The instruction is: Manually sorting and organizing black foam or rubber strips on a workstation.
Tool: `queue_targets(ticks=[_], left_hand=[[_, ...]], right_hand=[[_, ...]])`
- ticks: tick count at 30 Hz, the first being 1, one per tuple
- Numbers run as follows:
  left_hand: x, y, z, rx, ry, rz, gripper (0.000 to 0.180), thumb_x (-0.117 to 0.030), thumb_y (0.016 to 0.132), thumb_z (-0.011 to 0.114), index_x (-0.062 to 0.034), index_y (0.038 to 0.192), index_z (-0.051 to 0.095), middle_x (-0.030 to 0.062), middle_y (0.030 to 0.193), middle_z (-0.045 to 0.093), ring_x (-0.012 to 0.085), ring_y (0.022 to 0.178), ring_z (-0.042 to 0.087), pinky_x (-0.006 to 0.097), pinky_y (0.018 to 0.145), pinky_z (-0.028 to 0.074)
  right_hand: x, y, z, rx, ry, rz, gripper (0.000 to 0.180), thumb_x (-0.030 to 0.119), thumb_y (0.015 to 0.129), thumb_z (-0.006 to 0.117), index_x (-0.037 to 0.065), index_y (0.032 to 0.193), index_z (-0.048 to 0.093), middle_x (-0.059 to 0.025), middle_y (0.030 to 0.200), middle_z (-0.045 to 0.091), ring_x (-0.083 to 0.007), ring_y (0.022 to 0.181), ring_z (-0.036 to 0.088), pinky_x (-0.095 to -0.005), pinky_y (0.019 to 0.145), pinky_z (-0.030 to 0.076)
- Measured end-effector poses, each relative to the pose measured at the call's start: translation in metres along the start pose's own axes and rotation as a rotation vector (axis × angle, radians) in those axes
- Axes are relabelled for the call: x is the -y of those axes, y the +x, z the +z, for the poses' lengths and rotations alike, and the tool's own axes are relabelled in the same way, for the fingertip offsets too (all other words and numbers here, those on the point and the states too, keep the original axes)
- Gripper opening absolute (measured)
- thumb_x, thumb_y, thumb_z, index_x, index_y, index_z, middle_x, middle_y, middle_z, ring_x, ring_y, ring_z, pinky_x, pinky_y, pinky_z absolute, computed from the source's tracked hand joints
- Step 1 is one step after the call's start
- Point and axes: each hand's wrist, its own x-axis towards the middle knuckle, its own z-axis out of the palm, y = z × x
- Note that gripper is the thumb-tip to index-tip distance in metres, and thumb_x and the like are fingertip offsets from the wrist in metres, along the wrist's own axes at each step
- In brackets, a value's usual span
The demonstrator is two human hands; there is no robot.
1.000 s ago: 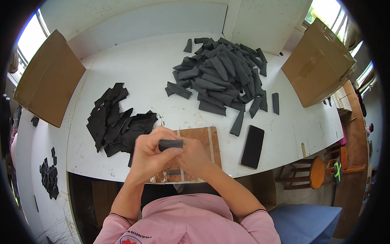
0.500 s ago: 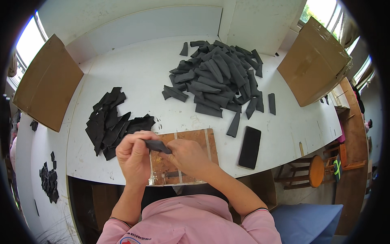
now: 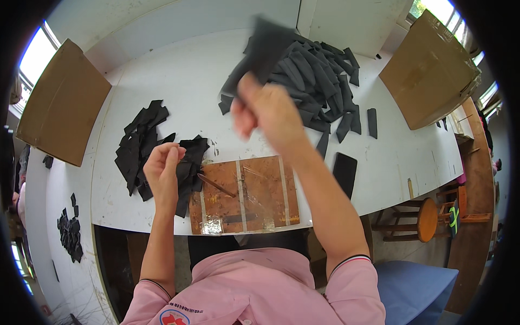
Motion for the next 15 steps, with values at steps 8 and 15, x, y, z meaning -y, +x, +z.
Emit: queue_targets(ticks=[8, 15], left_hand=[[0.068, 0.032, 0.013, 0.169, 1.075, 0.162, 0.025, -0.020, 0.074, 0.061, 0.0014, 0.084, 0.055, 0.0172, 0.081, 0.056, 0.0282, 0.073, 0.056, 0.035, 0.062, 0.046], [0.102, 0.032, 0.022, 0.222, 1.260, 0.287, 0.008, -0.007, 0.071, 0.050, -0.0021, 0.071, 0.055, 0.0162, 0.074, 0.055, 0.0329, 0.073, 0.054, 0.039, 0.063, 0.045]], right_hand=[[-0.066, -0.089, -0.005, -0.147, -0.261, 0.271, 0.037, 0.034, 0.088, 0.041, 0.001, 0.079, 0.055, 0.0010, 0.057, 0.047, -0.0069, 0.052, 0.045, -0.0198, 0.047, 0.035], [-0.086, -0.142, 0.011, -0.251, -0.449, 0.377, 0.034, 0.030, 0.083, 0.049, -0.001, 0.070, 0.055, -0.0144, 0.063, 0.056, -0.0257, 0.059, 0.056, -0.0347, 0.054, 0.041]])
